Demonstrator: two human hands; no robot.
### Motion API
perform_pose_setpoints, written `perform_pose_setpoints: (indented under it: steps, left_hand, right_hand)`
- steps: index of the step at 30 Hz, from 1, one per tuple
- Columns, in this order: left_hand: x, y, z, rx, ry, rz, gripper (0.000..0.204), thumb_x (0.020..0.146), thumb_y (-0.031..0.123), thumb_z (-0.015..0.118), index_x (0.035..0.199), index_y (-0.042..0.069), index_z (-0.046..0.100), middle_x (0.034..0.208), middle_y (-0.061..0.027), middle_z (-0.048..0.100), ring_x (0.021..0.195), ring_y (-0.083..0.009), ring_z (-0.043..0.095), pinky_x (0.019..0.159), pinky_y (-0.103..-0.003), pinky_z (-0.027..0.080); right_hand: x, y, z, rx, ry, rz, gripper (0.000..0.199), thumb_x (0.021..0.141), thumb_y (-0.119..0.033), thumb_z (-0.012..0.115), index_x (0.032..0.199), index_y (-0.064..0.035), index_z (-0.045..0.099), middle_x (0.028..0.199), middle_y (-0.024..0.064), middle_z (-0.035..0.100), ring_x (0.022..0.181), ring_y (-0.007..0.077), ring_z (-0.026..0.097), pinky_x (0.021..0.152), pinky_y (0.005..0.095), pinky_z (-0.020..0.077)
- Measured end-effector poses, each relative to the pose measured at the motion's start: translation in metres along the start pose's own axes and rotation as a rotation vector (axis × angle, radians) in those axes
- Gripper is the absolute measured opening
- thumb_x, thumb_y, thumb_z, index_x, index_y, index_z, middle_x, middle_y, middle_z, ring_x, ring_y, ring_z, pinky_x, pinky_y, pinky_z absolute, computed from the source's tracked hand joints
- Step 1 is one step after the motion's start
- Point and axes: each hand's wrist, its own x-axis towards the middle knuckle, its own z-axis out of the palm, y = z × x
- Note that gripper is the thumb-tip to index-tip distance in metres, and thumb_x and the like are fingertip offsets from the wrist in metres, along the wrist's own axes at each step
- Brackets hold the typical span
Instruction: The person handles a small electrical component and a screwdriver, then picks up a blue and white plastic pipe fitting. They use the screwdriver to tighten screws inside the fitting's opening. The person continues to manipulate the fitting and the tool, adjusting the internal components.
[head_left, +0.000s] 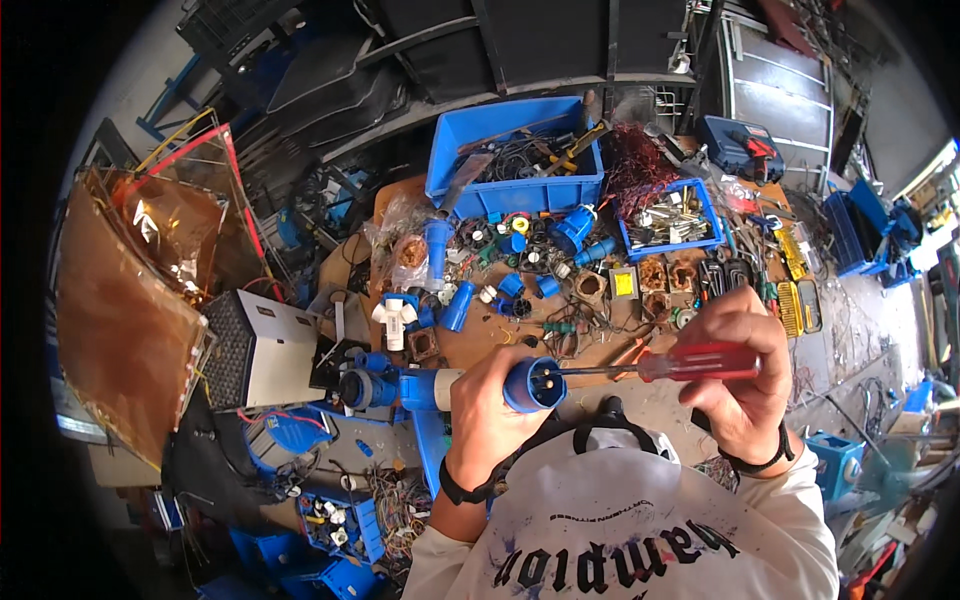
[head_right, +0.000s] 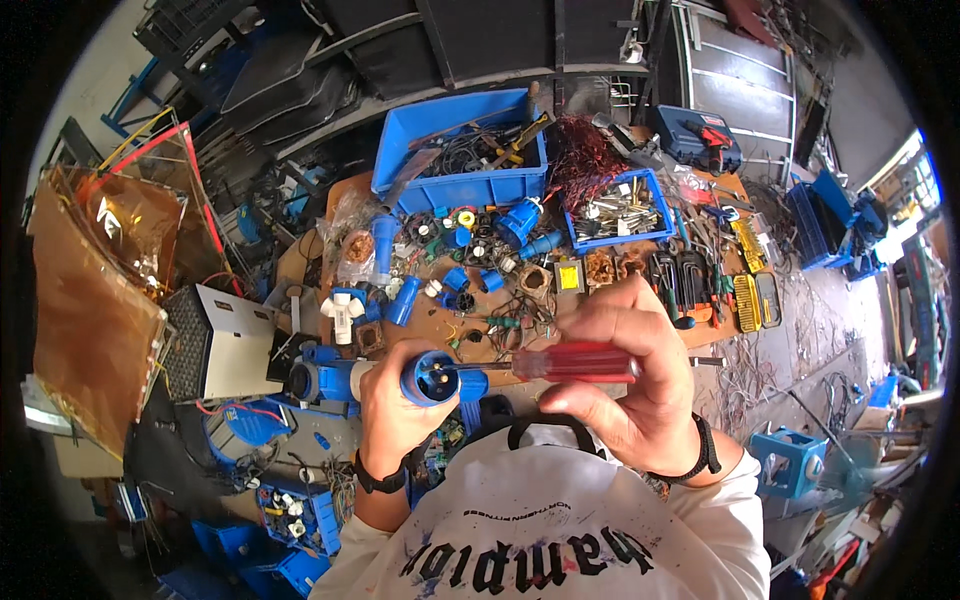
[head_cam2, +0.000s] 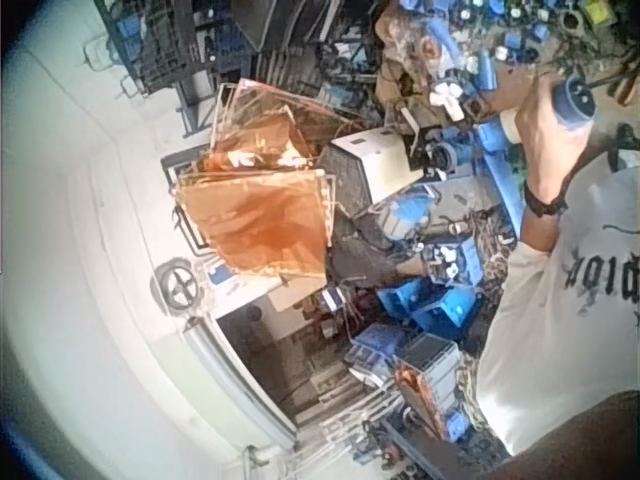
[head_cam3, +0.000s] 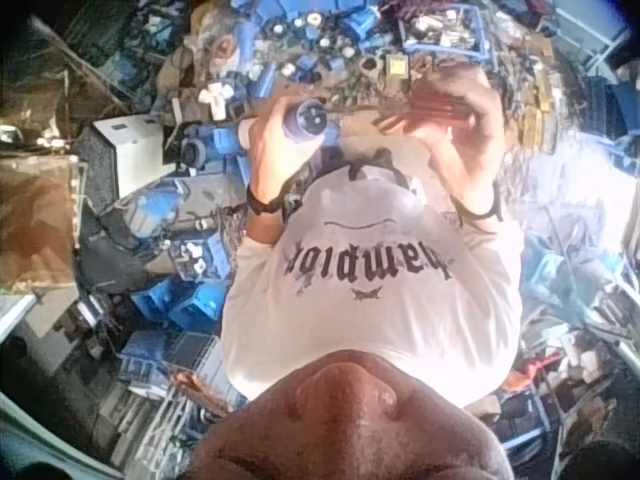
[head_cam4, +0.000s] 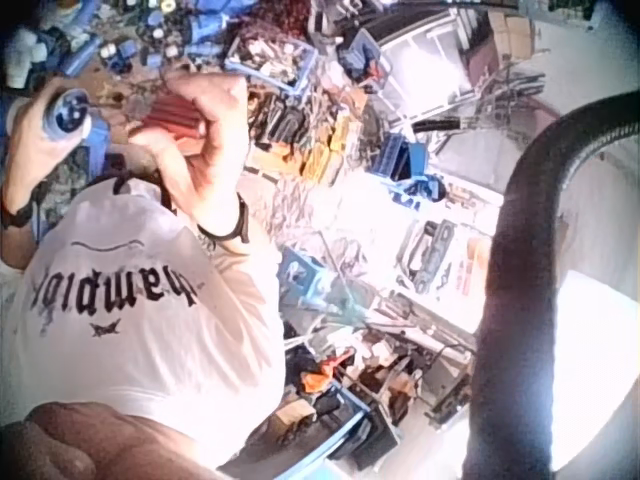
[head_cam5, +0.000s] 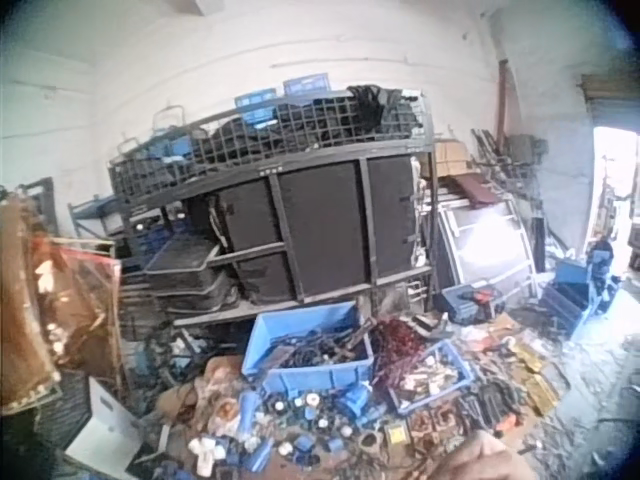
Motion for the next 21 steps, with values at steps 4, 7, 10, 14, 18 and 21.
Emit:
perform_pose_setpoints:
  steps: [4,7,10,14,18,21]
  left_hand:
    - [0.005,-0.021,-0.011,-0.038,-0.033,0.056,0.037,0.065,0.006,0.083,0.096,0.006,0.063,0.083,-0.0092,0.071,0.075,-0.0238,0.071,0.07,-0.034,0.055]
    - [0.011,-0.03,-0.018,-0.073,-0.04,0.12,0.038,0.064,0.005,0.083,0.096,0.006,0.063,0.084,-0.0097,0.07,0.075,-0.0246,0.071,0.069,-0.034,0.055]
    - [0.013,-0.034,-0.021,-0.099,-0.051,0.161,0.038,0.064,0.005,0.084,0.095,0.006,0.062,0.084,-0.0101,0.069,0.076,-0.0255,0.07,0.069,-0.034,0.055]
    - [0.022,-0.032,-0.026,-0.104,-0.058,0.197,0.038,0.064,0.005,0.083,0.096,0.006,0.062,0.083,-0.0097,0.068,0.077,-0.0257,0.07,0.07,-0.034,0.054]
    - [0.025,-0.032,-0.027,-0.105,-0.045,0.222,0.039,0.064,0.004,0.083,0.097,0.006,0.062,0.084,-0.0101,0.068,0.077,-0.026,0.07,0.07,-0.034,0.054]
    - [0.027,-0.032,-0.028,-0.11,-0.054,0.256,0.039,0.064,0.003,0.083,0.097,0.005,0.062,0.087,-0.0112,0.068,0.076,-0.0264,0.069,0.07,-0.034,0.054]
  right_hand:
    - [-0.002,-0.01,0.024,0.13,0.049,-0.006,0.037,0.085,0.006,0.069,0.116,-0.002,0.052,0.108,0.0166,0.06,0.097,0.0289,0.064,0.086,0.0409,0.0524]
    - [-0.004,-0.014,0.039,0.23,0.041,-0.083,0.036,0.085,0.014,0.061,0.116,-0.0023,0.051,0.106,0.0173,0.06,0.1,0.0333,0.065,0.087,0.0461,0.0544]
    - [-0.006,-0.022,0.044,0.147,0.1,-0.115,0.038,0.086,0.015,0.056,0.117,-0.0039,0.046,0.105,0.0178,0.058,0.099,0.0345,0.063,0.086,0.049,0.0552]
    - [-0.007,-0.027,0.039,0.093,0.131,-0.155,0.041,0.087,0.012,0.056,0.121,-0.006,0.042,0.105,0.0184,0.057,0.099,0.0346,0.062,0.087,0.0495,0.0555]
    - [-0.012,-0.031,0.042,0.119,0.337,-0.112,0.044,0.088,0.004,0.062,0.124,-0.0074,0.039,0.103,0.0176,0.056,0.098,0.0337,0.062,0.086,0.0492,0.0542]
    - [-0.025,-0.026,0.038,0.145,0.451,-0.059,0.047,0.089,-0.004,0.069,0.124,-0.0079,0.038,0.102,0.0169,0.057,0.096,0.0316,0.062,0.086,0.0501,0.0524]
